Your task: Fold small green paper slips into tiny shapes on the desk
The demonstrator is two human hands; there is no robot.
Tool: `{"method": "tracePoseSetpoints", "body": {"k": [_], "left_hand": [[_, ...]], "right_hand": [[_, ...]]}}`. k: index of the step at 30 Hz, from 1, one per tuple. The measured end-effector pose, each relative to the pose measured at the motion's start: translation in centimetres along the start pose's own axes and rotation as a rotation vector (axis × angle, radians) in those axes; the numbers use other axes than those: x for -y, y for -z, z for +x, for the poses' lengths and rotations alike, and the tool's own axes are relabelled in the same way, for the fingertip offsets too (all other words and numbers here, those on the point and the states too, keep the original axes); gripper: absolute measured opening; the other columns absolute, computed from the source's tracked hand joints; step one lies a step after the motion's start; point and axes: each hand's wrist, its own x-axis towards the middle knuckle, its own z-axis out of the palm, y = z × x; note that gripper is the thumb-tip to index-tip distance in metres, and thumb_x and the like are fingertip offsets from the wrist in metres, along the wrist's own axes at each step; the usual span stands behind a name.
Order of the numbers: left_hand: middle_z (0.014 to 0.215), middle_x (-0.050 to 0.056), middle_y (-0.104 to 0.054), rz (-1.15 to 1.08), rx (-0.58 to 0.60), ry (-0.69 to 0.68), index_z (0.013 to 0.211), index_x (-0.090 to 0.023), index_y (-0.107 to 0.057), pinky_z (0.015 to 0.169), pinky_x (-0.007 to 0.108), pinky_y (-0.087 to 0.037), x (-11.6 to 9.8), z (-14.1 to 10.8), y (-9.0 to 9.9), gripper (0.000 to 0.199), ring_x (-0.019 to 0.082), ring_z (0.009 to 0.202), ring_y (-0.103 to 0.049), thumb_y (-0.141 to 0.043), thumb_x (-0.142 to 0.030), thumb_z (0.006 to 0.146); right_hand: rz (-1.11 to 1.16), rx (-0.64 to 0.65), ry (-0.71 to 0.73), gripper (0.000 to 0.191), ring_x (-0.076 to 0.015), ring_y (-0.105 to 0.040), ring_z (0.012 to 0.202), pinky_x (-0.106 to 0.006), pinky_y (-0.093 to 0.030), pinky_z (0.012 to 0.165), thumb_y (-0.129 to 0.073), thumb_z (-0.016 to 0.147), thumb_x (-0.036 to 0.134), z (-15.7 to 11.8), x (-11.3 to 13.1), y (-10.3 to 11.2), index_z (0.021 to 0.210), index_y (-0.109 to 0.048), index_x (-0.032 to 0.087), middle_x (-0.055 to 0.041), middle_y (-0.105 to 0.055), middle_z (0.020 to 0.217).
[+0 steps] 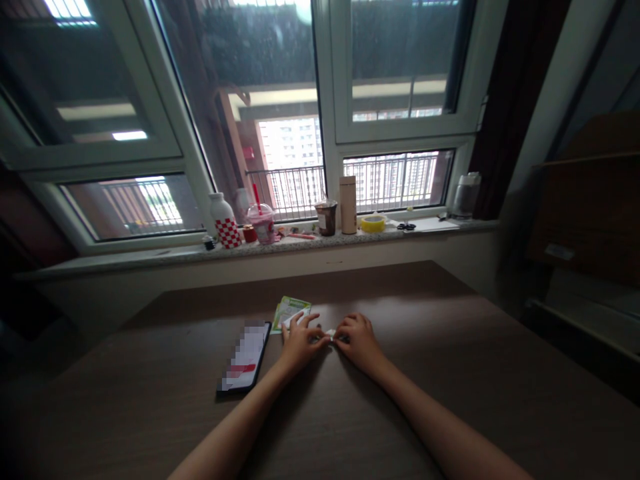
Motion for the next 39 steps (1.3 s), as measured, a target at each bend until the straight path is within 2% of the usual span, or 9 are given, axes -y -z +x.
{"method": "tracePoseSetpoints", "body": {"k": [6, 12, 19, 24, 30, 39], "left_hand": [[0.14, -0.003, -0.054, 0.017, -0.007, 0.014, 0.083, -0.034, -0.075, 0.107, 0.074, -0.002, -0.4, -0.1, 0.1, 0.012, 0.034, 0.139, -0.028, -0.066, -0.041, 0.083], [0.146, -0.004, -0.047, 0.014, -0.015, 0.101, 0.086, -0.035, -0.074, 0.107, 0.074, -0.002, -0.8, 0.2, 0.0, 0.017, 0.034, 0.142, -0.023, -0.062, -0.046, 0.084], [0.149, -0.005, -0.043, 0.029, 0.011, 0.114, 0.087, -0.037, -0.074, 0.108, 0.073, 0.0, -1.0, 0.3, 0.2, 0.019, 0.034, 0.143, -0.02, -0.064, -0.052, 0.08], [0.148, -0.004, -0.044, 0.012, 0.014, 0.115, 0.086, -0.038, -0.075, 0.108, 0.073, -0.001, -0.9, 0.4, 0.2, 0.017, 0.034, 0.143, -0.02, -0.066, -0.05, 0.08], [0.148, -0.003, -0.044, 0.026, 0.003, 0.117, 0.086, -0.036, -0.074, 0.108, 0.074, -0.002, -1.1, 0.3, 0.2, 0.017, 0.034, 0.143, -0.02, -0.064, -0.048, 0.082], [0.148, 0.002, -0.044, 0.019, -0.008, 0.151, 0.088, -0.036, -0.074, 0.106, 0.074, -0.004, -1.3, 0.4, -0.3, 0.015, 0.034, 0.144, -0.019, -0.066, -0.046, 0.081]], "right_hand": [[-0.001, 0.018, -0.029, 0.009, -0.0252, -0.048, 0.114, -0.042, -0.031, 0.103, -0.067, 0.082, 0.032, 0.0, -0.1, -0.1, 0.084, -0.075, 0.026, -0.0031, -0.071, 0.099], [0.01, 0.053, -0.132, 0.014, -0.0252, -0.048, 0.111, -0.04, -0.033, 0.1, -0.066, 0.083, 0.036, 0.4, -0.3, -0.2, 0.085, -0.076, 0.027, -0.0037, -0.07, 0.103], [0.073, 0.062, -0.255, 0.01, -0.0261, -0.049, 0.11, -0.037, -0.035, 0.099, -0.073, 0.077, 0.033, 0.8, -0.2, 0.1, 0.082, -0.077, 0.025, -0.0046, -0.071, 0.101], [0.094, 0.025, -0.276, 0.012, -0.0258, -0.05, 0.108, -0.035, -0.036, 0.098, -0.074, 0.076, 0.035, 0.8, -0.1, 0.1, 0.077, -0.076, 0.023, -0.005, -0.072, 0.095], [0.052, 0.032, -0.295, 0.01, -0.0261, -0.047, 0.111, -0.035, -0.035, 0.099, -0.071, 0.079, 0.033, 0.7, 0.1, -0.1, 0.079, -0.076, 0.024, -0.0052, -0.07, 0.103], [-0.06, 0.064, -0.295, 0.018, -0.0264, -0.046, 0.113, -0.036, -0.035, 0.099, -0.065, 0.083, 0.037, 0.8, 0.6, -0.1, 0.085, -0.075, 0.021, -0.0086, -0.064, 0.109]]}}
